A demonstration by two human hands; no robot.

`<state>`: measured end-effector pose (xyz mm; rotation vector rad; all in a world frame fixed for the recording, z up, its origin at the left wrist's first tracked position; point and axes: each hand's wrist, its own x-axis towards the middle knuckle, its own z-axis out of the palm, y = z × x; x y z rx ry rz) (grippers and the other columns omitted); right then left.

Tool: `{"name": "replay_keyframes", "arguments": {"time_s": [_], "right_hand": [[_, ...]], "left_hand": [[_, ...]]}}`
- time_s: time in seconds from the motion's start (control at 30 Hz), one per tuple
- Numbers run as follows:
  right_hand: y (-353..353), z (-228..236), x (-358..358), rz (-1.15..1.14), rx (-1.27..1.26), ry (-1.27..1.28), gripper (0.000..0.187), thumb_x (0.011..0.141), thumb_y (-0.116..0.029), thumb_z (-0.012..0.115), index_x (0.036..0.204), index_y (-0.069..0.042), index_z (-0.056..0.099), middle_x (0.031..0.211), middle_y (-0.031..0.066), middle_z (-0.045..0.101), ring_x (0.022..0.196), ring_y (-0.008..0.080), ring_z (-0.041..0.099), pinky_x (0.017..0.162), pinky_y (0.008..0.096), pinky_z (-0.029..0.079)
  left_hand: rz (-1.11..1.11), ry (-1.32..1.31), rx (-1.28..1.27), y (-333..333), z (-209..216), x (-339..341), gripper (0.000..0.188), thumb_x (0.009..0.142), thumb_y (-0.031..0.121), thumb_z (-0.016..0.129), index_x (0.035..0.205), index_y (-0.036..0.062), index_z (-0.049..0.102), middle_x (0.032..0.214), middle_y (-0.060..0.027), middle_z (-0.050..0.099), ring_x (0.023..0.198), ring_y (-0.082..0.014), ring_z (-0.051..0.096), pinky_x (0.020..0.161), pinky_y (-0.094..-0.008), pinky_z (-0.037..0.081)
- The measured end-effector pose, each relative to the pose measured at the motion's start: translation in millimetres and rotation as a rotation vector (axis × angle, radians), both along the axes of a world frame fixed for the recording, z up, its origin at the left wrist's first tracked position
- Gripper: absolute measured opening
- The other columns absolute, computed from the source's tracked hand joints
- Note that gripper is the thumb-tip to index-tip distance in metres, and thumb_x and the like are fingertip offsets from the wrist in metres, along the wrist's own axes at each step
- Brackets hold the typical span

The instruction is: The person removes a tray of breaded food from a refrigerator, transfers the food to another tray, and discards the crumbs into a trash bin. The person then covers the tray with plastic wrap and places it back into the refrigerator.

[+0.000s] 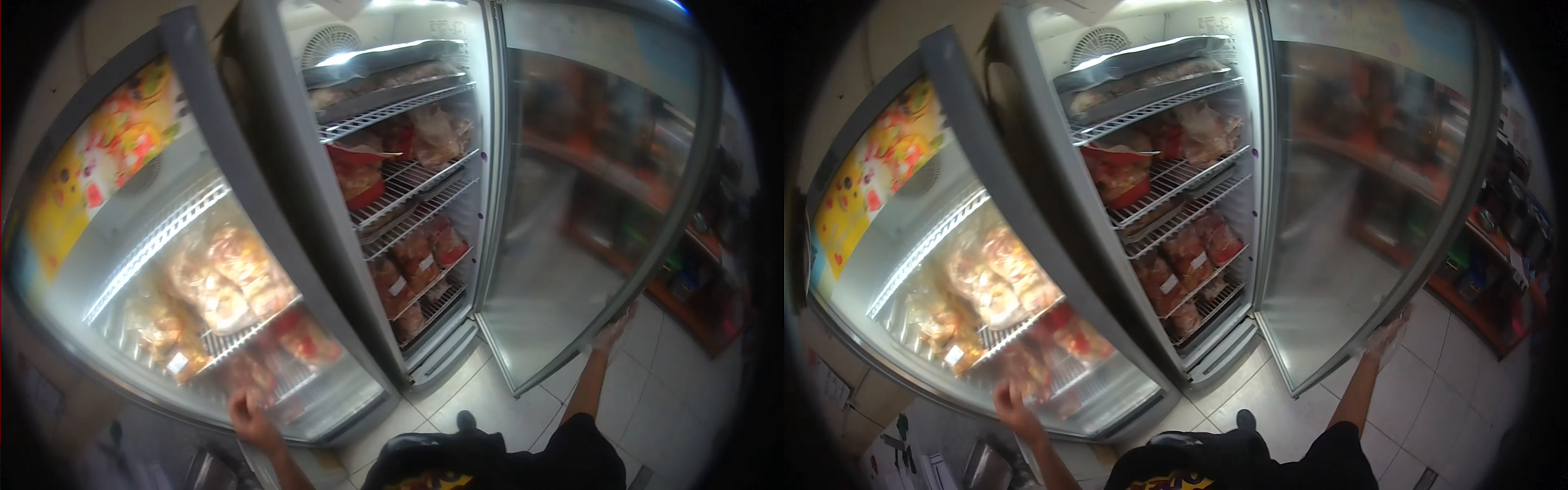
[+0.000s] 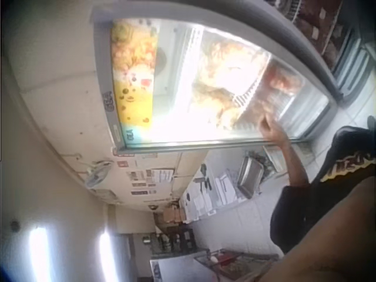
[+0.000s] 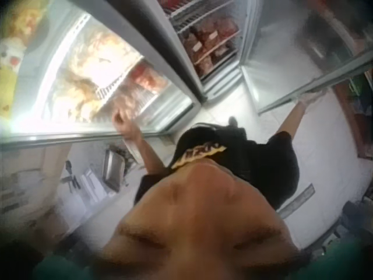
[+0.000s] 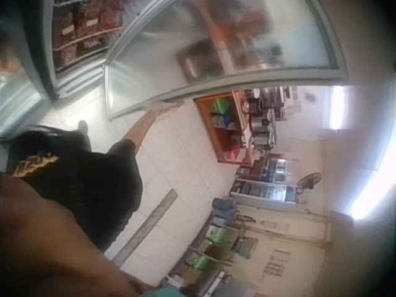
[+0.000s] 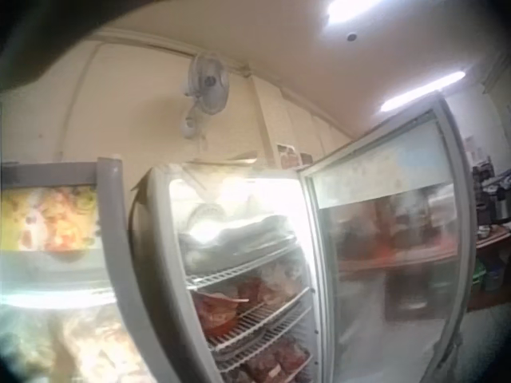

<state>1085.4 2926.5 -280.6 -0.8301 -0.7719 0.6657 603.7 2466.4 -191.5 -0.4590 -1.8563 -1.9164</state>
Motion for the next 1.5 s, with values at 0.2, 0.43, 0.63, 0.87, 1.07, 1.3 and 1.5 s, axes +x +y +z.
{"name": "replay_keyframes", "arguments": {"time_s": [0.2,0.43,0.63,0.87,1.07,1.3,1.5], "right_hand": [[7,-2,23,0.083,-0.099,-0.128,0.072,0.092,-0.057,0.030,0.138,-0.002,0.031,0.135,0.0162,0.041,0.122,0.0280,0.042,0.105,0.0396,0.031],[28,-45,40,0.136,0.022,0.135,0.081,0.088,-0.066,0.028,0.137,-0.003,0.028,0.132,0.0171,0.044,0.122,0.0295,0.044,0.106,0.0415,0.030],[19,-27,31,0.104,-0.018,0.204,0.080,0.088,-0.066,0.027,0.136,-0.002,0.030,0.129,0.0171,0.045,0.122,0.0299,0.043,0.104,0.0442,0.031],[12,8,40,0.196,-0.334,-0.037,0.076,0.089,-0.064,0.030,0.128,0.000,0.039,0.127,0.0163,0.046,0.121,0.0297,0.043,0.102,0.0441,0.033],[37,-124,66,-0.175,-0.148,-0.550,0.072,0.092,-0.056,0.031,0.135,0.002,0.032,0.108,0.0226,0.057,0.104,0.0300,0.057,0.083,0.0371,0.054],[3,3,28,-0.089,0.057,-0.577,0.060,0.092,-0.048,0.040,0.123,0.003,0.047,0.100,0.0154,0.061,0.090,0.0190,0.060,0.072,0.0301,0.051],[-28,3,36,-0.186,-0.018,-0.845,0.042,0.092,-0.040,0.047,0.117,-0.007,0.056,0.104,0.0051,0.064,0.095,0.0142,0.059,0.079,0.0266,0.048]], "left_hand": [[-0.359,1.398,-0.357,285,248,91,0.028,0.067,0.002,0.069,0.094,0.0035,0.061,0.084,-0.0113,0.062,0.078,-0.0268,0.057,0.072,-0.0344,0.044],[0.471,1.414,-0.946,484,362,9,0.057,0.074,0.028,0.069,0.123,0.0070,0.049,0.112,-0.0156,0.055,0.105,-0.0297,0.051,0.093,-0.0420,0.040],[0.324,1.176,-1.230,521,359,-4,0.066,0.067,0.020,0.076,0.123,0.0010,0.047,0.117,-0.0200,0.054,0.109,-0.0338,0.051,0.093,-0.0470,0.040],[0.580,1.512,-1.061,506,372,-10,0.047,0.072,0.023,0.075,0.105,0.0016,0.049,0.105,-0.0188,0.058,0.092,-0.0308,0.061,0.073,-0.0390,0.051],[0.406,1.351,-1.079,467,407,27,0.052,0.070,0.032,0.075,0.102,0.0048,0.046,0.093,-0.0131,0.056,0.081,-0.0290,0.062,0.062,-0.0388,0.051],[0.342,1.664,-0.833,390,403,51,0.046,0.066,0.028,0.075,0.095,0.0078,0.046,0.081,-0.0093,0.052,0.067,-0.0252,0.057,0.056,-0.0360,0.046],[0.091,1.705,-0.721,294,364,114,0.042,0.060,0.020,0.076,0.092,0.0107,0.051,0.074,-0.0066,0.052,0.065,-0.0230,0.056,0.056,-0.0339,0.042]]}}
